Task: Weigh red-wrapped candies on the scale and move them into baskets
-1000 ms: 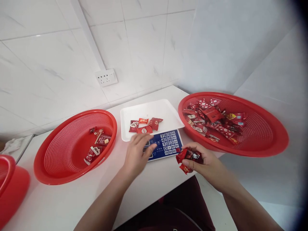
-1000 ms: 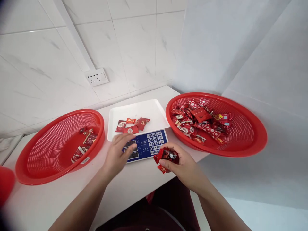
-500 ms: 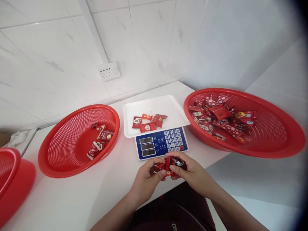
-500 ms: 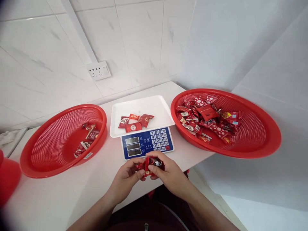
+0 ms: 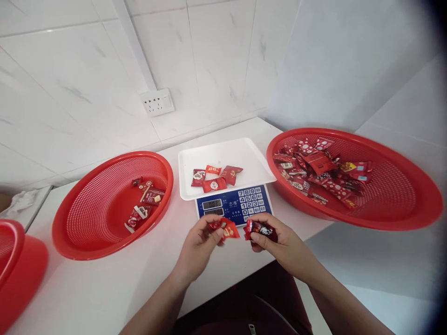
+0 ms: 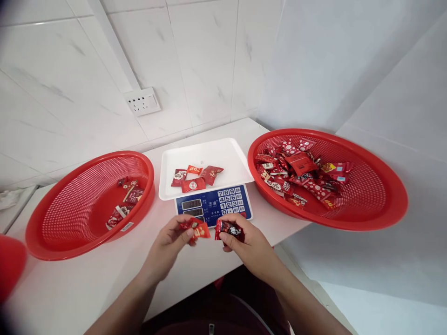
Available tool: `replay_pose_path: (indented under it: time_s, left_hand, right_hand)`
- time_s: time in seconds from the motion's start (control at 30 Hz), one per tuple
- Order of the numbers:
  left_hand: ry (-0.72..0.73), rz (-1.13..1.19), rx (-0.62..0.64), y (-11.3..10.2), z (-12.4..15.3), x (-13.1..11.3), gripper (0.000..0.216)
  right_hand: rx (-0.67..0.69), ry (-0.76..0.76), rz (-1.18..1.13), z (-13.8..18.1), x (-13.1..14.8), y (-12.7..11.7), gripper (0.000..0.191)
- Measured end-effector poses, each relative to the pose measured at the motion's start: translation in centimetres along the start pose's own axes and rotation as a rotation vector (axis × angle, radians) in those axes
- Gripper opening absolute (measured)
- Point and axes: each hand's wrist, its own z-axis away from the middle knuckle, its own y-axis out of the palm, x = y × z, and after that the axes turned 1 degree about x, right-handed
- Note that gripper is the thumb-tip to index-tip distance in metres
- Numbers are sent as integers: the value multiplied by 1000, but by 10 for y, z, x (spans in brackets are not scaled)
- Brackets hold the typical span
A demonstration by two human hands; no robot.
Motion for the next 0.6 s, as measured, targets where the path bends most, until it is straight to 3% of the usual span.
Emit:
replay_pose_path:
  time_s: [0.17, 0.23, 0.33, 0.4, 0.5, 0.6]
  left_hand:
    - [453, -700, -233, -23, -42, -35, 23]
    - [525, -917, -247, -27, -60, -46, 27]
    - [513, -1129, -233, -29, -80, -53, 35]
    - [500, -1159, -233, -28, -82, -53, 38]
    - [492, -992, -240, -21, -66, -47, 31]
    - [382, -692, -70, -3, -34, -33, 22]
  right_hand:
    - [-302, -115, 53, 0, 10, -25, 39]
    - [-424, -174, 45, 1, 15, -35, 40]
    - [-520, -212, 41, 4, 16, -46, 39]
    - [-546, -206, 55, 7, 15, -51, 40]
    - [-531, -176, 52, 11, 10, -52, 42]
    - [-396, -140, 28, 13, 7, -41, 41]
